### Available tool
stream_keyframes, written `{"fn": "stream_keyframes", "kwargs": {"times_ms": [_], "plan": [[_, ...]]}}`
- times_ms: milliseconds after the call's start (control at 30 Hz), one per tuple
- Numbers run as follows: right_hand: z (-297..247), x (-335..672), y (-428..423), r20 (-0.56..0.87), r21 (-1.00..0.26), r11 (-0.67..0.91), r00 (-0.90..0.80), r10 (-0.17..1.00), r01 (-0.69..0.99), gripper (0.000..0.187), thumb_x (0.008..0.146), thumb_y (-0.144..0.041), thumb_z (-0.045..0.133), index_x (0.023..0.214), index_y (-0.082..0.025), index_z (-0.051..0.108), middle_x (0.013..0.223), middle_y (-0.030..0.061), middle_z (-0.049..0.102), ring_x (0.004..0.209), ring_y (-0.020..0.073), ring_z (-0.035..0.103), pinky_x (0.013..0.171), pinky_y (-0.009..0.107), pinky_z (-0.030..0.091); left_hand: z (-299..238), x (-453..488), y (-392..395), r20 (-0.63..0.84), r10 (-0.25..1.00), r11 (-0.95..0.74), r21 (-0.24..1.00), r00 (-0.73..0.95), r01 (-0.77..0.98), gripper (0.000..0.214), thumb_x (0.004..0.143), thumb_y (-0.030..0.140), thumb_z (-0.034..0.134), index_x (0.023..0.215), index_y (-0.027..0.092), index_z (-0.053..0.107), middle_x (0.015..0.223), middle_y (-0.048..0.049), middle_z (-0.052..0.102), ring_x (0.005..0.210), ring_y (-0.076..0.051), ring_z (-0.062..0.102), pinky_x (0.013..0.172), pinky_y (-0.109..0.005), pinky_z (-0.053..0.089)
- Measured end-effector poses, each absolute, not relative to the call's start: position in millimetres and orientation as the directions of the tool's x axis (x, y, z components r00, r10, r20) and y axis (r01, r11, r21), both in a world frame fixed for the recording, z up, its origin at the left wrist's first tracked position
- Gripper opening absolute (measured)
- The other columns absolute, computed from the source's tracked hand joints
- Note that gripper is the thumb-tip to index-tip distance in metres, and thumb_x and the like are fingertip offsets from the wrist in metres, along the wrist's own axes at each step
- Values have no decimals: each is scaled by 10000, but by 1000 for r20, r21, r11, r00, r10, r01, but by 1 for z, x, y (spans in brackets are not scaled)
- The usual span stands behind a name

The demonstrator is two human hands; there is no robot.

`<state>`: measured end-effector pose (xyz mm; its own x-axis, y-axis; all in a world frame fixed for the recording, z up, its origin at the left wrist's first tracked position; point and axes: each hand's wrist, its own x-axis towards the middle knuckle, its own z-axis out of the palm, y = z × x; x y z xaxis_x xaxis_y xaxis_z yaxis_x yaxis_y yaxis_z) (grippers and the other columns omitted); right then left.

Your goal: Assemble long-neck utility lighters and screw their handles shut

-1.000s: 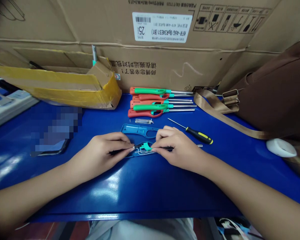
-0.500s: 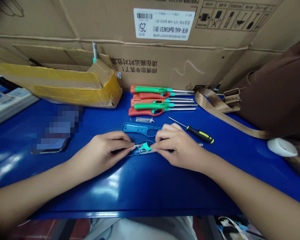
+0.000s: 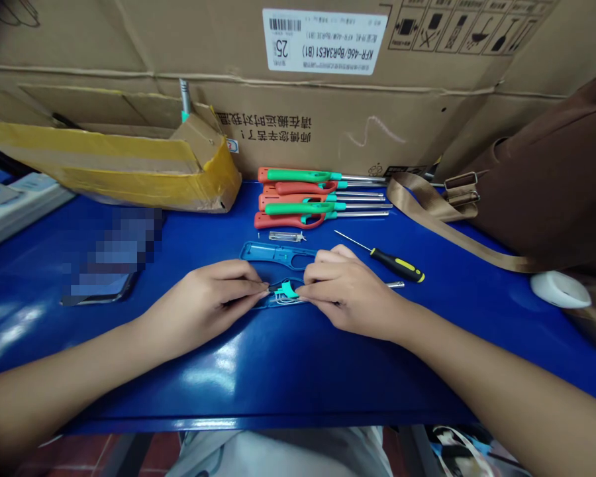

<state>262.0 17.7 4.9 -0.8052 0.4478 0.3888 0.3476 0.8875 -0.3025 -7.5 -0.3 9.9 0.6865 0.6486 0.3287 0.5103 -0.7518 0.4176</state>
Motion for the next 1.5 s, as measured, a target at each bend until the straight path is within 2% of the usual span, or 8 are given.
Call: {"fn": "stream_keyframes", "kwargs": {"times_ms": [333, 633, 933, 1267, 1367, 1500], "plan": [[6, 261, 15, 423, -156, 933, -831, 360, 325, 166, 991, -93, 543, 996, -161, 694, 803, 25, 685, 786, 168, 541, 773, 361, 369, 9, -9, 0, 294, 664, -736, 417, 687, 533, 258, 1021, 184, 550, 956, 117, 790, 876, -65, 694, 806, -176, 678, 740, -288, 558], [5, 263, 14, 373, -23, 947, -876, 306, 321, 193, 980, -69, 515, 1003, -180, 671, 750, -1, 646, 772, 175, 496, 763, 352, 377, 8, -9, -1, 280, 680, -720, 428, 678, 546, 258, 1023, 193, 541, 956, 145, 785, 884, -64, 703, 818, -171, 683, 753, -279, 560], [11, 262, 11, 358, -15, 958, -893, 272, 286, 255, 1010, -72, 436, 1014, -192, 660, 772, 9, 631, 772, 176, 495, 766, 350, 369, 9, -8, -1, 264, 688, -709, 446, 676, 546, 253, 1015, 179, 555, 929, 128, 788, 863, -63, 689, 794, -170, 671, 733, -282, 544], [8, 260, 12, 415, -55, 955, -863, 289, 293, 206, 1003, -90, 487, 1046, -166, 673, 773, 32, 665, 750, 180, 539, 709, 347, 385, 9, -8, 1, 316, 654, -742, 446, 687, 501, 246, 1004, 145, 558, 901, 124, 780, 851, -65, 698, 804, -171, 669, 736, -273, 532], [4, 258, 12, 453, -153, 930, -813, 365, 333, 189, 992, -101, 528, 1020, -168, 702, 805, 44, 687, 754, 176, 568, 701, 349, 386, 10, -8, 1, 323, 651, -744, 453, 687, 491, 239, 1003, 142, 557, 910, 136, 778, 848, -58, 701, 798, -165, 670, 730, -266, 530], [3, 254, 12, 423, -373, 835, -726, 542, 405, 188, 992, -162, 587, 889, -201, 739, 791, 21, 675, 732, 150, 594, 704, 340, 374, 10, -9, 1, 327, 654, -743, 447, 682, 498, 246, 1007, 148, 551, 910, 147, 777, 846, -53, 706, 793, -162, 674, 723, -263, 531]]}}
